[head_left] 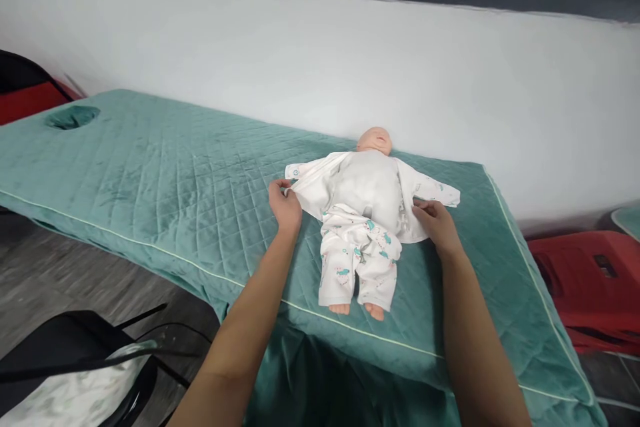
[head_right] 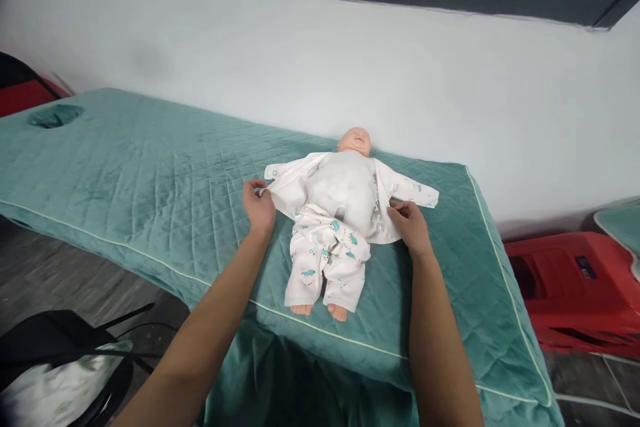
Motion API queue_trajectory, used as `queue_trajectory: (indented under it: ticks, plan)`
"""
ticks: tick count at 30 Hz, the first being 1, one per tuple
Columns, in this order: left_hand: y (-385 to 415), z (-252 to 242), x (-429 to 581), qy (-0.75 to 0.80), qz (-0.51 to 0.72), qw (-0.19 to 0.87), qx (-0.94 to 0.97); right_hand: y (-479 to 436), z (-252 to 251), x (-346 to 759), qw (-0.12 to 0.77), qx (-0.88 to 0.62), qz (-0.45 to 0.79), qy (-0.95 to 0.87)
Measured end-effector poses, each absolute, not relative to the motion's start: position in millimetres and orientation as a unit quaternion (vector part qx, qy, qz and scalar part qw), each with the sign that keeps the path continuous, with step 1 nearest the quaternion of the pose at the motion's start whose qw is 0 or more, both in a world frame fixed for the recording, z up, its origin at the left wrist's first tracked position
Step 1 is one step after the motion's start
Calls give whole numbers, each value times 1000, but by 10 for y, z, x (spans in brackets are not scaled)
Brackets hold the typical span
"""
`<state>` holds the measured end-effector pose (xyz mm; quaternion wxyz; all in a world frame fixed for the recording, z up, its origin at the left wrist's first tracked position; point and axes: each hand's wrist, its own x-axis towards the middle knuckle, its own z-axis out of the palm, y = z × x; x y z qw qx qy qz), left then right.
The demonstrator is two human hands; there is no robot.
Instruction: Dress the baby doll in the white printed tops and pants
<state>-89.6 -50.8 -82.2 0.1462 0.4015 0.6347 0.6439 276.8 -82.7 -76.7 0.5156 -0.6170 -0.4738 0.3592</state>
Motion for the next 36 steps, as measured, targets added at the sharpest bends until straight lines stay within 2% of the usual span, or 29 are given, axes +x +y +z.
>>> queue_trajectory:
  ticks: [5, 10, 13, 16, 20, 24, 30, 36]
  plan:
    - [-551, -826, -912, 650, 636, 113, 400, -859, -766, 2740, 483, -603, 377, -511]
    - [-599, -841, -929, 675, 587, 93, 437, -755, -723, 2683, 451, -632, 299, -554]
    - [-616, -823, -924, 685, 570, 84, 446, -663, -654, 2707, 458, -595, 385, -537]
    - [-613, -804, -915, 680, 571, 81, 452, -649, -591, 2753, 495, -567, 443, -487]
    - [-600, -804, -903, 658, 579, 25, 481, -743, -560, 2772, 583, -540, 425, -433]
    - [-628, -810, -866, 622, 563, -19, 543, -816, -559, 2797, 614, -536, 400, -419]
    - [-724, -769, -765, 590, 419, 85, 685, -799, -605, 2942, 646, -572, 324, -388]
    - [-758, -692, -731, 597, 292, 102, 740, -869, -595, 2955, 549, -687, 280, -386]
